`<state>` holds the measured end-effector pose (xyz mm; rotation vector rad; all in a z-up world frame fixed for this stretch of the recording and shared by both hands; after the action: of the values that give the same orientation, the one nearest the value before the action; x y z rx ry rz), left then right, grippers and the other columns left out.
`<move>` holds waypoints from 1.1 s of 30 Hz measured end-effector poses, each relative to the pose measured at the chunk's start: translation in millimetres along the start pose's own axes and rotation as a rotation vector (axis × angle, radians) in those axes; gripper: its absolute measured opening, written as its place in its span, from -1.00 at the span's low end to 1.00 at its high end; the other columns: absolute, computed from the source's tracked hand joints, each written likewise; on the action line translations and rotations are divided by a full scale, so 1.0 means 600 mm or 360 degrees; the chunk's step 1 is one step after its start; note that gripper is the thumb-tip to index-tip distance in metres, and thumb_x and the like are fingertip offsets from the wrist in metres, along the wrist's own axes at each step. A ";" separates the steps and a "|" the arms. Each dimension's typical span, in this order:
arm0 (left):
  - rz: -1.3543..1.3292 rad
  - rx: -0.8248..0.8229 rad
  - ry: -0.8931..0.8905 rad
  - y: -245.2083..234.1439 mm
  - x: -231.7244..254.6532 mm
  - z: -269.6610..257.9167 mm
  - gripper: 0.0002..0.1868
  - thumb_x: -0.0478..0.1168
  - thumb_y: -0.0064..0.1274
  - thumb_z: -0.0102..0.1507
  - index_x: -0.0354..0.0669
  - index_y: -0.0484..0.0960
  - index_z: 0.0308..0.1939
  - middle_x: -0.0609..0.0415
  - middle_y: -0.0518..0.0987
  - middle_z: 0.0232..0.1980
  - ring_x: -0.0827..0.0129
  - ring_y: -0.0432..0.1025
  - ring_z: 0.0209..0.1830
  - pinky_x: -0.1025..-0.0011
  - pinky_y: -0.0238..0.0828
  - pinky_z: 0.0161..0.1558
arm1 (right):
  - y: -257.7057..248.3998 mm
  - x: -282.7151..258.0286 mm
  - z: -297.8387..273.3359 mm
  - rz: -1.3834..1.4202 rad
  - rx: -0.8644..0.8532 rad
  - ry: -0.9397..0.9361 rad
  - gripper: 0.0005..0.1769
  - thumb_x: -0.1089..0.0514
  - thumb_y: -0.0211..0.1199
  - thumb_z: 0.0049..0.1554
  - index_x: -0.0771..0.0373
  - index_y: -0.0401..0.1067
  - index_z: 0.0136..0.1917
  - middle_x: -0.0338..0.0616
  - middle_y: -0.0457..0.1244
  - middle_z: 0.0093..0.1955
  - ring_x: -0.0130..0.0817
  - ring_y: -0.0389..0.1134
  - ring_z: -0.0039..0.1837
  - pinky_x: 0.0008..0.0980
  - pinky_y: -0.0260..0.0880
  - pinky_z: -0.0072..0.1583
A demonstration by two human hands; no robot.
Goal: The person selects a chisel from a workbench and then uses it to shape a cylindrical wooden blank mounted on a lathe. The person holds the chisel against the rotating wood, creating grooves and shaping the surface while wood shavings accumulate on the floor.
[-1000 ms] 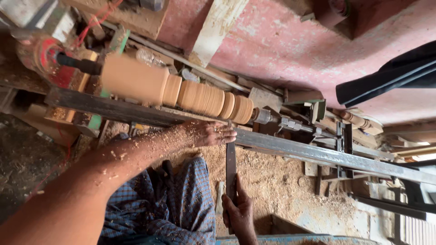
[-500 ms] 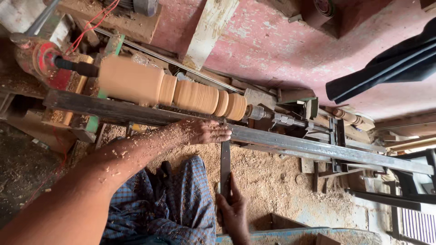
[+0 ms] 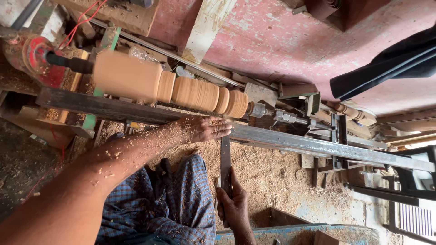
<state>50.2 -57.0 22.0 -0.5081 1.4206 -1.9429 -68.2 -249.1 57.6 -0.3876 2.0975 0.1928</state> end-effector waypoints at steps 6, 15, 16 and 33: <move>0.0072 0.0077 0.0152 -0.024 -0.005 0.003 -0.33 -0.29 -0.24 0.38 -0.09 -0.04 0.58 0.03 0.05 0.64 0.27 0.05 0.57 0.20 0.16 0.49 | 0.014 -0.009 -0.024 -0.0007 0.0064 -0.0172 -0.08 0.41 0.18 0.10 0.14 -0.08 0.65 -0.18 0.40 -0.28 -0.56 0.17 -0.55 -0.47 0.20 -0.54; 0.0048 -0.0101 0.0103 -0.010 0.001 0.010 -0.35 -0.19 -0.34 0.40 -0.05 -0.09 0.57 0.06 0.01 0.65 0.28 0.00 0.58 0.21 0.06 0.51 | 0.002 0.028 0.007 0.0152 0.0030 -0.0092 -0.11 0.41 0.17 0.12 0.10 -0.06 0.63 -0.15 0.34 -0.36 -0.56 0.10 -0.59 -0.48 0.12 -0.57; 0.0045 -0.0092 0.0099 -0.007 0.003 0.011 -0.36 -0.18 -0.35 0.40 -0.05 -0.10 0.57 0.07 0.01 0.66 0.28 -0.01 0.58 0.21 0.05 0.51 | -0.002 0.032 0.006 0.0163 0.0041 -0.0048 -0.11 0.41 0.16 0.12 0.09 -0.06 0.63 -0.17 0.34 -0.35 -0.56 0.09 -0.60 -0.48 0.11 -0.57; 0.0283 -0.0138 0.0171 -0.007 0.006 -0.001 -0.34 -0.19 -0.26 0.40 0.02 -0.01 0.60 0.11 0.05 0.64 0.13 0.06 0.51 0.23 0.07 0.42 | 0.010 -0.009 -0.021 -0.0113 0.0068 -0.0031 -0.11 0.35 0.19 0.11 0.17 -0.09 0.63 -0.19 0.25 -0.51 -0.53 0.13 -0.60 -0.44 0.14 -0.59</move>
<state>46.3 -58.3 25.3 -0.3081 1.5673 -1.7960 -77.7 -246.0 68.5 -0.4319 2.0617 0.1093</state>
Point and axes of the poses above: each hand's wrist, its own z-axis towards the middle knuckle, its own y-axis out of the palm, x = y × z, the point moved 8 cm from there along z, towards the middle knuckle
